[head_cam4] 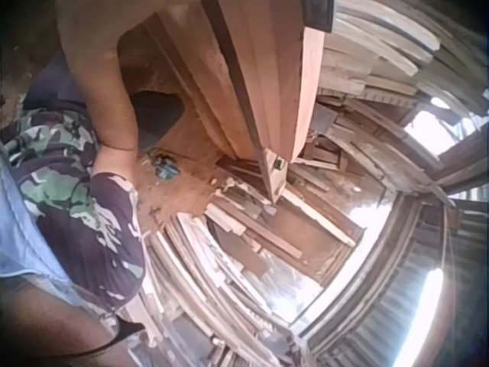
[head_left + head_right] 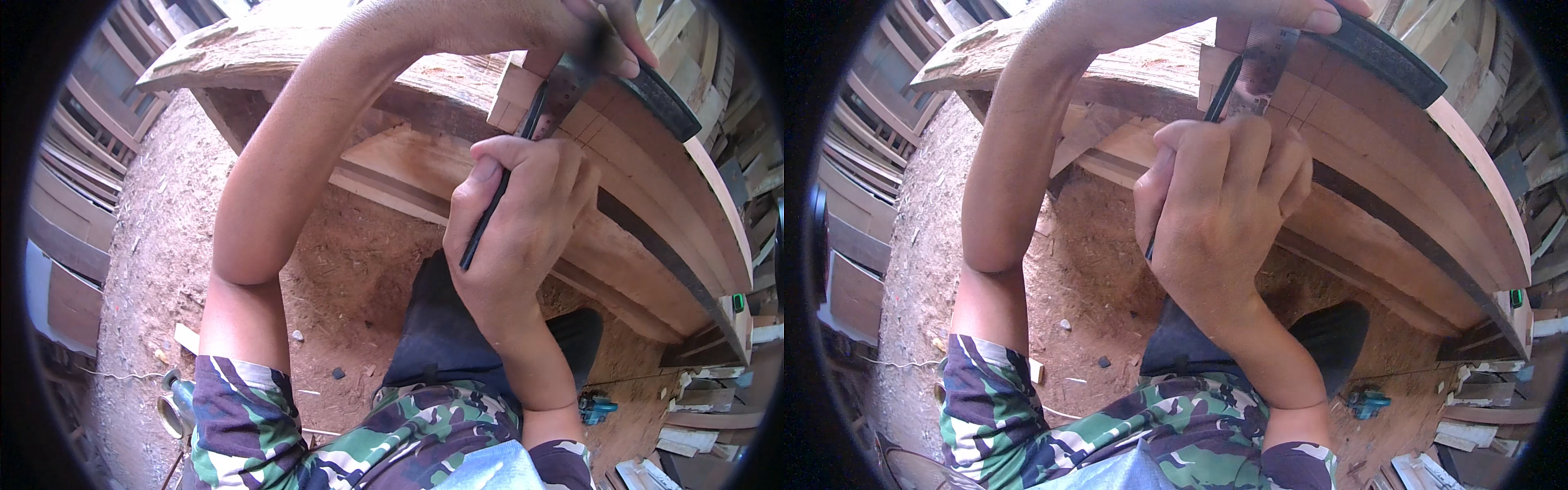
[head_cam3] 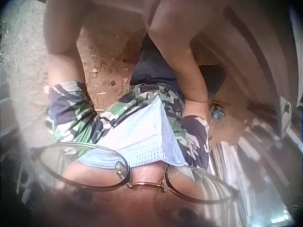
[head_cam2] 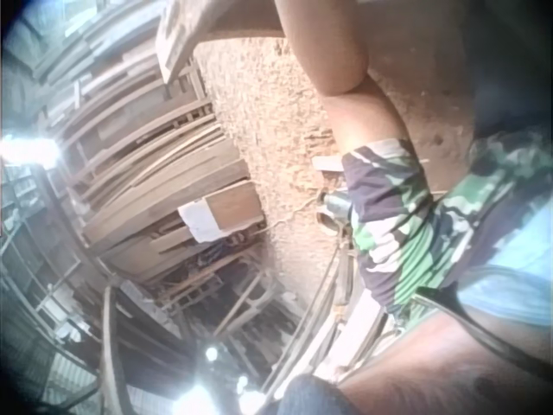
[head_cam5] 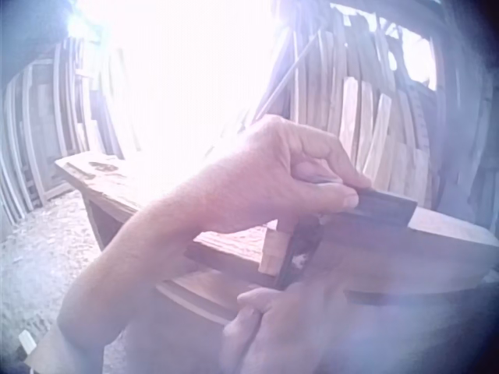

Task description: The person marks guide lines on wooden planks using a square ruler and a pen. They position the ruler against the wood edges to draw straight lines on multiple pieces of wood.

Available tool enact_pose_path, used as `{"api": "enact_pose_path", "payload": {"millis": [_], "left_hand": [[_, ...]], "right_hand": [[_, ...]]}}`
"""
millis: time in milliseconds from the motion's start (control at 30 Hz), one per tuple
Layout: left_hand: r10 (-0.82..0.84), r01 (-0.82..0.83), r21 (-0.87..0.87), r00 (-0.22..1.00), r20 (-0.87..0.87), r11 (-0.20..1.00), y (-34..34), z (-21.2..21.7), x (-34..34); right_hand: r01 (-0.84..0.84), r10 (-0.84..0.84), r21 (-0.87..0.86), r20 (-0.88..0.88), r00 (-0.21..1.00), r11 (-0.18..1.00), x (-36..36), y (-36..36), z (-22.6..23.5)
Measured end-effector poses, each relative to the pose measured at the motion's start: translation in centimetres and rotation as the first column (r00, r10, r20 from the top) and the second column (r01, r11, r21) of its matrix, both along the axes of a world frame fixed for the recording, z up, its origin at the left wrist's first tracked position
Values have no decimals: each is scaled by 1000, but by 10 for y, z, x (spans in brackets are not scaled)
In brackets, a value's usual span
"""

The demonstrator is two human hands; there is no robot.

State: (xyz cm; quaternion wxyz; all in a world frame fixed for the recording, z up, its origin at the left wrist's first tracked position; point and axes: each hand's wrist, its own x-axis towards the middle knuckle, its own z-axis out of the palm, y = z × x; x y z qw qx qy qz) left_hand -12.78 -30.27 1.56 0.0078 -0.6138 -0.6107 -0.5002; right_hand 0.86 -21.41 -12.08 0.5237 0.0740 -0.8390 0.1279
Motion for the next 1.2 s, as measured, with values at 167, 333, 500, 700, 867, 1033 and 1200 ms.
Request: {"api": "enact_pose_path", "payload": {"millis": [167, 333, 500, 700, 867, 1033, 1200], "left_hand": [[-2, 8, -84, 998, 65, 996, -9, 10, 4], [83, -82, -68, 997, 9, 994, 6, 4, 1], [205, -205, 25, 979, -11, 978, 10, -4, 21], [39, -38, -72, 999, 18, 997, -4, 2, 0], [70, -68, 22, 992, -102, 997, 4, -3, -6], [210, -207, 38, 962, -175, 978, 1, -4, 0], [91, -80, 74, 983, -158, 994, 1, -6, -7]], "right_hand": [[5, -2, -60, 45, 999, 998, 6, -13, -14], [0, 6, -74, 73, 997, 997, 9, -12, -23], [-50, 58, -99, 80, 995, 994, 15, -5, -23], [-71, 68, -39, -66, 995, 997, 47, 23, -6], [32, -37, -37, -147, 988, 999, 55, 56, 19], [49, -59, -64, -155, 986, 997, 55, 62, 24], [16, -34, -113, -159, 987, 993, 52, 60, 16]]}}
